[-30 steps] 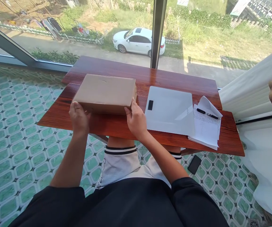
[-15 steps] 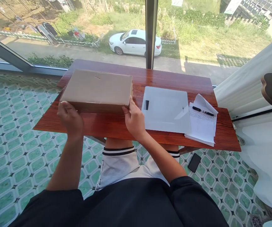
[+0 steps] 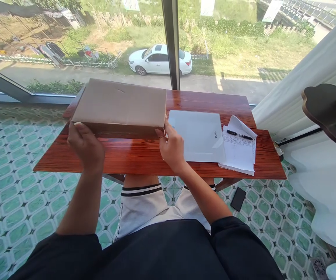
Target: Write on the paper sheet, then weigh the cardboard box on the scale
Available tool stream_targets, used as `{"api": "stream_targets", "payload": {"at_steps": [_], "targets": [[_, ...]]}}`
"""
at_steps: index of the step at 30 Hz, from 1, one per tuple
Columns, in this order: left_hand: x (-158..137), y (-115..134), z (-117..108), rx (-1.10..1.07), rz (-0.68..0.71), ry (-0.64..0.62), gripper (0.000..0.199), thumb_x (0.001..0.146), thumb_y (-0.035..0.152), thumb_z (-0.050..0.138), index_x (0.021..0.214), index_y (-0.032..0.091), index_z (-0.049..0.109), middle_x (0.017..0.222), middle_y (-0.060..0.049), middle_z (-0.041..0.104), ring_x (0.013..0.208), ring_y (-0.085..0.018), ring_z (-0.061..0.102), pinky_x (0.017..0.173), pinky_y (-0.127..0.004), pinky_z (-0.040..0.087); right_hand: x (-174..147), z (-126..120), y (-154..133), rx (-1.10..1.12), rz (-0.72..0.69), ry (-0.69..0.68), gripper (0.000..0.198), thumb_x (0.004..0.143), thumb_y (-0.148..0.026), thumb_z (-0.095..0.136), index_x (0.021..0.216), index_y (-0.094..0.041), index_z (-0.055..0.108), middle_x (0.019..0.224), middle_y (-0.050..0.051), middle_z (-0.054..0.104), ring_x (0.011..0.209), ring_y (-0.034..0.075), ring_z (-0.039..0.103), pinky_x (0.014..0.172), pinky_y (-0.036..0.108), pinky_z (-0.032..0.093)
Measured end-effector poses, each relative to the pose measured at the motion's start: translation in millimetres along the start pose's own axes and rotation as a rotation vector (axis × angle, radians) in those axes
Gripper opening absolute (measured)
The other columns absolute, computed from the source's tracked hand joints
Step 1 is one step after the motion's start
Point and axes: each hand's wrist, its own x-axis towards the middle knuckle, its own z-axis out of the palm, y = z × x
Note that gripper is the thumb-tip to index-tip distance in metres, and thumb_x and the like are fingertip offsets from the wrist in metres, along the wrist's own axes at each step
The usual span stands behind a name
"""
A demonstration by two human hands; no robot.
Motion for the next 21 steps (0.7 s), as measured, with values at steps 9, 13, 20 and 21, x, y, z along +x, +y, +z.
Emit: {"api": "stream_targets", "payload": {"at_steps": [9,13,20,21], "targets": [[-16.3,36.3,29.8,0.01,0.053,-0.09,0.049,0.1,0.056,0.029,0.085,0.021,0.059,0.07,-0.004,0.05,0.067,-0.019,0.042,0.07,-0.037,0.024,4.7,-50.5,11.2,-0.055,0.015,0.13,0.052,0.1,-0.046,0.045,0.145,-0.023,0.056,0.135,0.005,0.063,0.118,0.023,0.065,0.085,0.034,0.061],[-27.6,53.2,41.8,-0.023,0.098,-0.119,0.047,0.101,0.05,0.031,0.087,0.018,0.061,0.07,-0.003,0.049,0.066,-0.017,0.04,0.068,-0.035,0.023,3.0,-71.6,14.7,-0.075,0.031,0.183,0.053,0.099,-0.047,0.046,0.145,-0.023,0.056,0.135,0.005,0.063,0.108,0.022,0.067,0.086,0.036,0.061],[-42.3,79.6,54.3,-0.076,0.208,-0.198,0.046,0.101,0.049,0.034,0.092,0.016,0.064,0.078,-0.006,0.057,0.075,-0.019,0.052,0.072,-0.033,0.031,-0.8,-105.1,25.2,-0.136,0.045,0.303,0.056,0.098,-0.055,0.041,0.13,-0.016,0.066,0.109,0.011,0.072,0.083,0.017,0.06,0.068,0.029,0.056],[-44.2,83.2,56.3,-0.079,0.218,-0.214,0.047,0.101,0.05,0.034,0.091,0.016,0.063,0.078,-0.007,0.058,0.076,-0.019,0.053,0.072,-0.032,0.032,-1.6,-110.3,27.1,-0.146,0.048,0.32,0.056,0.098,-0.056,0.041,0.126,-0.014,0.067,0.104,0.011,0.072,0.079,0.016,0.058,0.067,0.028,0.055]]}}
